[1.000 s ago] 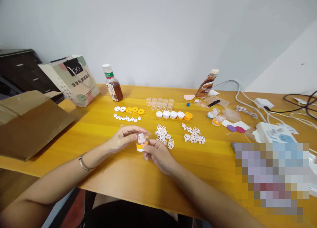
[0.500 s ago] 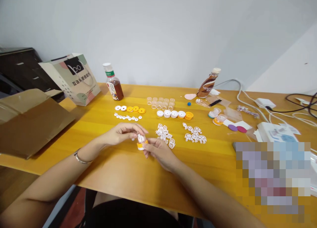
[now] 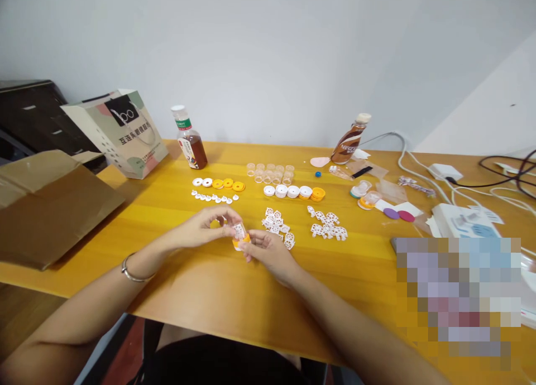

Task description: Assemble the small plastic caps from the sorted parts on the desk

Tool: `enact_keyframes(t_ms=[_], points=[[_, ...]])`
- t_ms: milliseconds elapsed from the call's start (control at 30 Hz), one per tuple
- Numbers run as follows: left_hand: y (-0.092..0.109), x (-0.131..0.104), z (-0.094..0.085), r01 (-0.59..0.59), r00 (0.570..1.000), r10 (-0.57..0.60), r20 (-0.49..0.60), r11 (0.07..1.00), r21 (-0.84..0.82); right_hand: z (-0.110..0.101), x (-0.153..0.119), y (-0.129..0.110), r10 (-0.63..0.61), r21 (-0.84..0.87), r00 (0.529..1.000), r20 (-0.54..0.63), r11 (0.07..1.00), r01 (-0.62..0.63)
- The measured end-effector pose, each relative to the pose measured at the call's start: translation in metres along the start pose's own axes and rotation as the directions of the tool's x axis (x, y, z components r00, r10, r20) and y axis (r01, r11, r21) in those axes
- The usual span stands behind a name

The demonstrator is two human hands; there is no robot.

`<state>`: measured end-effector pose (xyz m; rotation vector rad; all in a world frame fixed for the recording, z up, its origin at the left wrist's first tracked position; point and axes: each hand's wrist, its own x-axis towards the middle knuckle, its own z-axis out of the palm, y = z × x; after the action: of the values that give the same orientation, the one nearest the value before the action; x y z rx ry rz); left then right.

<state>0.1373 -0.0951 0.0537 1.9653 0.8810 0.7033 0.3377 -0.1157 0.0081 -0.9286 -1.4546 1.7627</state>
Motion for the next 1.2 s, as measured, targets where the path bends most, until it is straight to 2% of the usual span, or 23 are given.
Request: enact_keyframes(t_ms=[100,267,367,500,600,700,800,967,1100,1200], points=[[-0.002,0.0,-0.001,-0.01,0.993,0.018,0.113,0.997,-0.073,0.001,0.0,-0.002,0.0,-0.003,1.0,0.001,1.0,0.0],[-0.003,0.002,0.012,0.05,0.996,-0.051,-0.079,0.999,-0.022,0.002,-0.001,-0.002,-0.022,-0.014,1.0,-0.005,1.0,0.022],[-0.002,0.002,0.022,0.041,0.992,-0.046,-0.113,0.998,-0.053,0.002,-0.002,-0.001,-0.046,0.005,0.999,0.018,0.999,0.046],[-0.001,0.002,0.026,0.013,0.987,-0.023,-0.157,0.998,-0.068,0.002,-0.001,0.0,-0.083,0.003,0.996,0.009,0.997,0.083],[-0.002,0.004,0.026,0.025,0.97,-0.055,-0.237,0.991,-0.13,0.001,0.001,0.002,-0.101,0.011,0.994,-0.029,0.995,0.101],[-0.004,0.006,0.03,0.018,0.954,-0.093,-0.284,0.967,-0.255,0.0,0.002,0.006,-0.113,0.046,0.994,-0.015,0.992,0.113],[-0.006,0.006,0.036,-0.016,0.954,-0.101,-0.283,0.924,-0.383,0.001,0.002,0.006,-0.16,0.014,0.986,-0.037,0.987,0.16],[-0.007,0.006,0.046,0.011,0.99,-0.071,-0.12,0.896,-0.443,0.004,-0.003,-0.004,-0.282,-0.224,0.956,-0.084,0.94,0.257],[-0.002,0.005,0.049,-0.041,0.988,-0.028,-0.153,0.9,-0.434,0.003,-0.004,-0.004,-0.296,-0.313,0.951,-0.085,0.915,0.257],[0.0,0.005,0.052,-0.06,0.984,-0.017,-0.177,0.904,-0.422,0.005,-0.003,0.004,-0.275,-0.254,0.956,-0.099,0.936,0.243]])
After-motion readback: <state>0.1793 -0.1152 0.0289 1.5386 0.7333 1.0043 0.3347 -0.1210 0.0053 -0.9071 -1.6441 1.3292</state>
